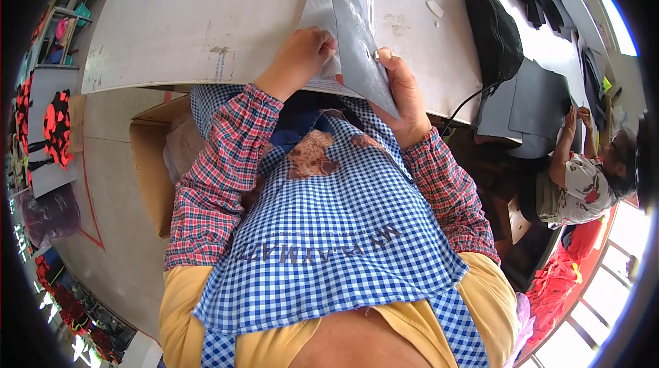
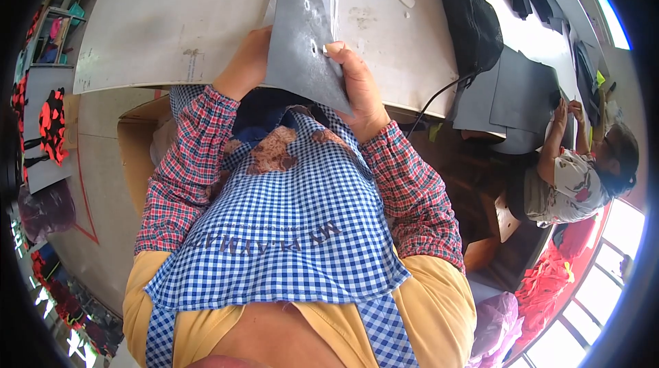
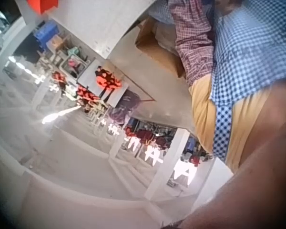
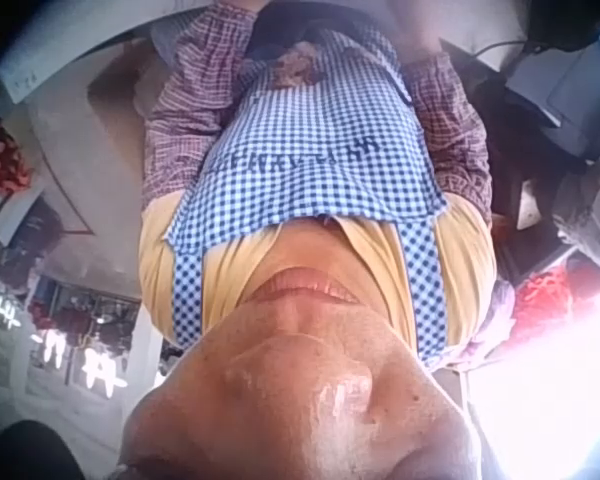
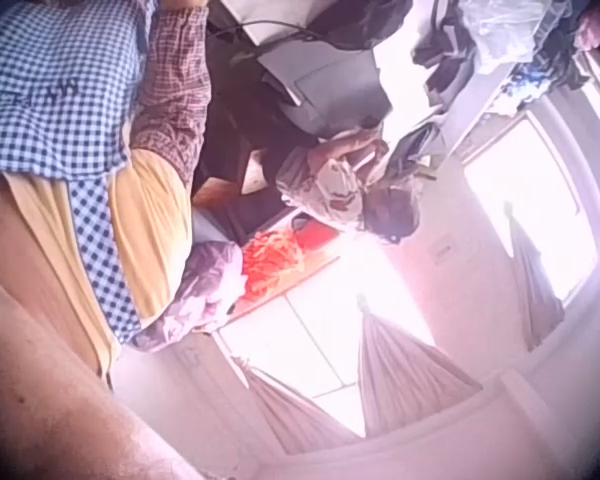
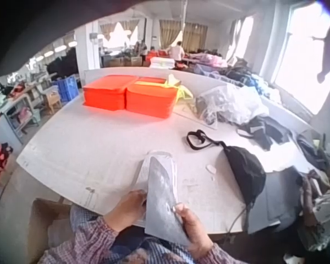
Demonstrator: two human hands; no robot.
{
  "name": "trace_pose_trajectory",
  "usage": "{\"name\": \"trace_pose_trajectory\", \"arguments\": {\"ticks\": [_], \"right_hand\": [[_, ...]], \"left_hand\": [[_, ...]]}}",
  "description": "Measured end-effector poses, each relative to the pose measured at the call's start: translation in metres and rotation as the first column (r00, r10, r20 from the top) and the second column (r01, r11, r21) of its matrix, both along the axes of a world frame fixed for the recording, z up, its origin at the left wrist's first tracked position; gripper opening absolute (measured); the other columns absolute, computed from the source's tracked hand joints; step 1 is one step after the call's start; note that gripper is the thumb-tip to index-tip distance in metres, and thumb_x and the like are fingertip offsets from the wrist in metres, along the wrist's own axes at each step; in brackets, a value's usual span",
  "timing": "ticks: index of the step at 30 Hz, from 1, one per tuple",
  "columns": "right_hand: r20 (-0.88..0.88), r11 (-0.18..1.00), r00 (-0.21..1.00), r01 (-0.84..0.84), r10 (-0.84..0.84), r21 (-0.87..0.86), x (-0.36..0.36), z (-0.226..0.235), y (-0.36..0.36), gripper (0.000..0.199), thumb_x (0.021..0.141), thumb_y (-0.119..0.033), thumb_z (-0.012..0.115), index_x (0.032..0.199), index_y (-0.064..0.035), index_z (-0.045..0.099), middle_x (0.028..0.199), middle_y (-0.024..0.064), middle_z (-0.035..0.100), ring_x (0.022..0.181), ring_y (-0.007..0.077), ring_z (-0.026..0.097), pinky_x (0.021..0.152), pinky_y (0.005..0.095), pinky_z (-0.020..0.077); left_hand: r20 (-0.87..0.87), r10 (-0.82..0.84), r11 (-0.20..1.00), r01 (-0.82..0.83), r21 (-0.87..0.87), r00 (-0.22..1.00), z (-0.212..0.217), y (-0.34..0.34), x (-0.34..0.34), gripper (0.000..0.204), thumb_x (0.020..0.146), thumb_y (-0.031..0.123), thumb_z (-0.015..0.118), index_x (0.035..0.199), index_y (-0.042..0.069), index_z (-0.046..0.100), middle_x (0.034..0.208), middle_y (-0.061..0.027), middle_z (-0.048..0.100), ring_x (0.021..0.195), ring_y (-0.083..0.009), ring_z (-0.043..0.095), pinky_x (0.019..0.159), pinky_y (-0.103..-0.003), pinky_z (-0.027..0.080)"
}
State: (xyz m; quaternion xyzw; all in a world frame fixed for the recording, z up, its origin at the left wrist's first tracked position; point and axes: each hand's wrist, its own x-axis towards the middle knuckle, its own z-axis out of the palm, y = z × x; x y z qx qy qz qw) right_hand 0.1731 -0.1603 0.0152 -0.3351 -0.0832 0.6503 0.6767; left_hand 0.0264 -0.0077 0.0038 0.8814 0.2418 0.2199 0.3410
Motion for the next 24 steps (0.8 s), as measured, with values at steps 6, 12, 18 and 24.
{"name": "trace_pose_trajectory", "arguments": {"ticks": [6,12,18,24], "right_hand": [[0.030,0.990,0.993,0.116,-0.114,-0.084,-0.017,0.017,0.004,0.023,0.090,-0.022,0.060,0.106,-0.0067,0.057,0.098,0.0085,0.063,0.085,0.0181,0.064,0.079,0.0328,0.0548],[0.036,0.986,0.991,0.129,-0.126,-0.102,-0.021,0.018,0.005,0.021,0.090,-0.021,0.059,0.106,-0.0067,0.056,0.098,0.0089,0.062,0.087,0.0189,0.064,0.080,0.0333,0.0546],[0.045,0.987,0.992,0.119,-0.115,-0.105,-0.027,0.020,0.008,0.019,0.090,-0.022,0.059,0.103,-0.0073,0.058,0.097,0.0085,0.063,0.086,0.0186,0.064,0.079,0.0333,0.0545],[0.106,0.974,0.973,0.215,-0.206,-0.074,-0.016,0.017,0.006,0.017,0.091,-0.024,0.060,0.099,-0.0087,0.059,0.094,0.0064,0.063,0.085,0.0170,0.063,0.077,0.0319,0.0543]], "left_hand": [[0.109,-0.005,0.998,0.012,-0.061,0.994,-0.006,0.002,-0.004,0.013,0.084,0.007,0.059,0.088,-0.004,0.066,0.091,-0.0226,0.065,0.088,-0.0406,0.063,0.078,-0.046,0.050],[0.112,-0.050,0.995,0.060,-0.083,0.992,0.003,-0.001,-0.006,0.016,0.084,0.008,0.058,0.089,-0.005,0.066,0.092,-0.0245,0.066,0.088,-0.0416,0.063,0.079,-0.046,0.050],[0.232,-0.020,0.979,0.066,-0.193,0.972,0.023,-0.011,-0.008,0.022,0.086,0.015,0.058,0.094,-0.004,0.067,0.098,-0.0254,0.066,0.093,-0.0410,0.063,0.080,-0.045,0.050],[0.102,-0.054,0.995,0.062,-0.076,0.993,-0.005,0.005,-0.007,0.018,0.084,0.011,0.060,0.092,-0.005,0.065,0.091,-0.0228,0.065,0.087,-0.0414,0.062,0.078,-0.045,0.050]]}}
